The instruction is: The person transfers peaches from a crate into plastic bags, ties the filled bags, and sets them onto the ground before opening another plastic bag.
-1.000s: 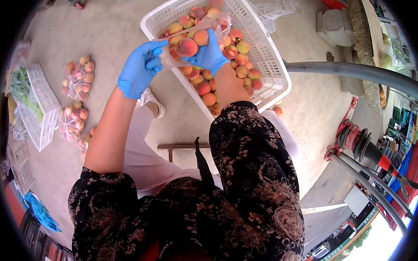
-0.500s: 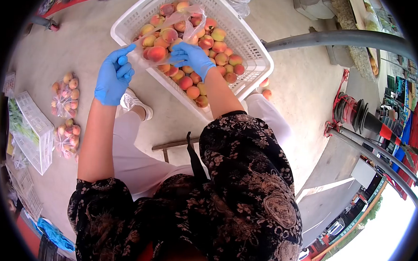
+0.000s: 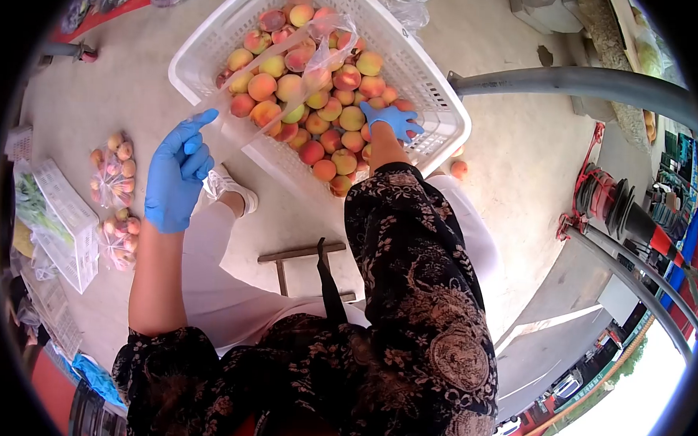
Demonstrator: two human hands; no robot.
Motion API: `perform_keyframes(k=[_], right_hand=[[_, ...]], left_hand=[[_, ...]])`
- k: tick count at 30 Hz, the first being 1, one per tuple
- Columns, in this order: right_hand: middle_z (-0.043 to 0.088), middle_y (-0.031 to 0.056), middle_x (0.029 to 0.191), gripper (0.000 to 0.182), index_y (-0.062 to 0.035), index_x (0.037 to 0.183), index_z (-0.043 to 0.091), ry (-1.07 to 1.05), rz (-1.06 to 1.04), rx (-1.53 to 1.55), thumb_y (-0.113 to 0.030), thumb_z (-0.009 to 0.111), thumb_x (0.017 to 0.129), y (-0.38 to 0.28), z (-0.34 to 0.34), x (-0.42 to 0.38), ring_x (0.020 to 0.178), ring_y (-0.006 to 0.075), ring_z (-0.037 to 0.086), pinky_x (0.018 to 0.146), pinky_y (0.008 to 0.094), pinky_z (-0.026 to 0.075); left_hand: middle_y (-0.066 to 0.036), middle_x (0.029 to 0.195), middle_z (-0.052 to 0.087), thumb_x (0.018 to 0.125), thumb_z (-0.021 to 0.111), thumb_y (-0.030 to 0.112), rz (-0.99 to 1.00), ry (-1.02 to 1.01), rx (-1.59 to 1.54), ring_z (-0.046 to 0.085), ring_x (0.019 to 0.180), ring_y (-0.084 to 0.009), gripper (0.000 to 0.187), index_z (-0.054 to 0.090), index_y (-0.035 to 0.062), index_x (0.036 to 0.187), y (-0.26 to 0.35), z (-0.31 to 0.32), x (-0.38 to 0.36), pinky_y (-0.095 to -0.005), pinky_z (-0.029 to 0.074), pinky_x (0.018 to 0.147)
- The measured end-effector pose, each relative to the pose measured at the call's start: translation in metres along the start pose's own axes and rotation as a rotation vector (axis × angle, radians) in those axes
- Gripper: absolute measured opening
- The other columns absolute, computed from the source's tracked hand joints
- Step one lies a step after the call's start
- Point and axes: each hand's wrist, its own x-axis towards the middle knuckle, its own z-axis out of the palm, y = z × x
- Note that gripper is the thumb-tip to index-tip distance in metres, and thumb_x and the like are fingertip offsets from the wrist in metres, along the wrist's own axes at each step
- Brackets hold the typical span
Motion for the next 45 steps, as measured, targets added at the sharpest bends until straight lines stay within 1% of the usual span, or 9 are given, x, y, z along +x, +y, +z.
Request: perform_keyframes(k=[7,11,16,20,28,30,33,41,45], right_hand=[[0.050,0.0161,0.114,0.084,-0.0065,0.124,0.048,0.098,-0.272,0.141,-0.063,0.063,0.063,0.040,-0.006,0.033,0.111,0.0274,0.047,0.088,0.0359,0.044],[0.052,0.0134,0.118,0.077,0.0038,0.122,0.046,-0.453,-0.334,0.894,-0.047,0.069,0.067,0.038,-0.038,0.026,0.108,0.0244,0.050,0.085,0.0382,0.047],[0.048,0.0117,0.119,0.070,-0.0006,0.128,0.038,-0.858,-1.216,1.184,-0.035,0.067,0.074,0.000,-0.072,-0.087,0.112,0.0221,0.046,0.089,0.0356,0.044],[0.043,0.0164,0.120,0.042,-0.0012,0.104,0.059,0.402,-1.570,0.224,-0.027,0.066,0.072,-0.060,-0.061,-0.165,0.105,0.0259,0.050,0.088,0.0341,0.043],[0.060,0.0116,0.085,0.021,-0.0086,0.085,0.064,0.155,-1.068,1.268,-0.023,0.067,0.070,-0.052,-0.058,-0.088,0.091,0.0295,0.054,0.080,0.0424,0.043],[0.055,0.0134,0.100,0.033,-0.0114,0.096,0.063,0.620,-1.087,0.496,-0.029,0.069,0.069,-0.037,-0.050,-0.026,0.098,0.0302,0.051,0.081,0.0412,0.043],[0.041,0.0186,0.119,0.059,-0.0165,0.116,0.053,0.346,-0.858,-0.138,-0.037,0.072,0.065,-0.038,-0.039,-0.010,0.105,0.0329,0.046,0.085,0.0408,0.043],[0.036,0.0228,0.115,0.086,-0.0091,0.122,0.049,0.330,-0.841,-0.021,-0.043,0.080,0.049,-0.072,-0.004,0.009,0.105,0.0366,0.044,0.090,0.0368,0.040],[0.045,0.0206,0.116,0.074,-0.0009,0.119,0.050,0.095,-0.786,0.346,-0.043,0.073,0.064,-0.039,-0.036,-0.010,0.108,0.0316,0.048,0.091,0.0360,0.042]], left_hand=[[0.006,0.060,0.031,0.088,0.046,0.014,0.003,-0.028,-0.056,0.022,0.045,-0.0050,0.033,0.051,-0.0047,0.114,0.003,-0.005,0.002,-0.0198,0.024,0.047],[0.007,0.059,0.033,0.087,0.047,0.015,-0.003,-0.043,-0.082,0.023,0.045,-0.0050,0.033,0.051,-0.0035,0.115,-0.002,-0.016,0.004,-0.0199,0.025,0.047],[0.007,0.059,0.036,0.086,0.048,0.015,-0.003,-0.052,-0.098,0.024,0.044,-0.0051,0.033,0.052,-0.0019,0.115,0.000,-0.012,-0.003,-0.0206,0.027,0.048],[0.006,0.059,0.036,0.086,0.049,0.015,0.010,-0.059,-0.115,0.024,0.045,-0.0054,0.034,0.053,-0.0017,0.115,0.002,-0.016,0.002,-0.0210,0.027,0.048],[0.006,0.061,0.036,0.085,0.049,0.014,-0.013,-0.043,-0.158,0.024,0.045,-0.0058,0.034,0.051,-0.0061,0.113,0.004,-0.030,0.002,-0.0210,0.027,0.049],[0.006,0.062,0.036,0.086,0.049,0.014,-0.025,-0.034,-0.144,0.024,0.045,-0.0057,0.036,0.050,-0.0073,0.114,0.004,-0.031,-0.002,-0.0209,0.027,0.049],[0.006,0.061,0.035,0.086,0.048,0.014,-0.030,-0.042,-0.134,0.024,0.046,-0.0056,0.037,0.048,-0.0077,0.116,0.006,-0.033,-0.001,-0.0204,0.027,0.049],[0.006,0.061,0.036,0.086,0.048,0.016,-0.036,-0.080,-0.144,0.024,0.046,-0.0056,0.036,0.049,-0.0055,0.115,0.010,-0.034,0.006,-0.0208,0.027,0.050],[0.006,0.061,0.036,0.086,0.049,0.016,-0.030,-0.066,-0.159,0.025,0.046,-0.0052,0.037,0.049,-0.0068,0.116,0.008,-0.035,0.004,-0.0207,0.028,0.050]])
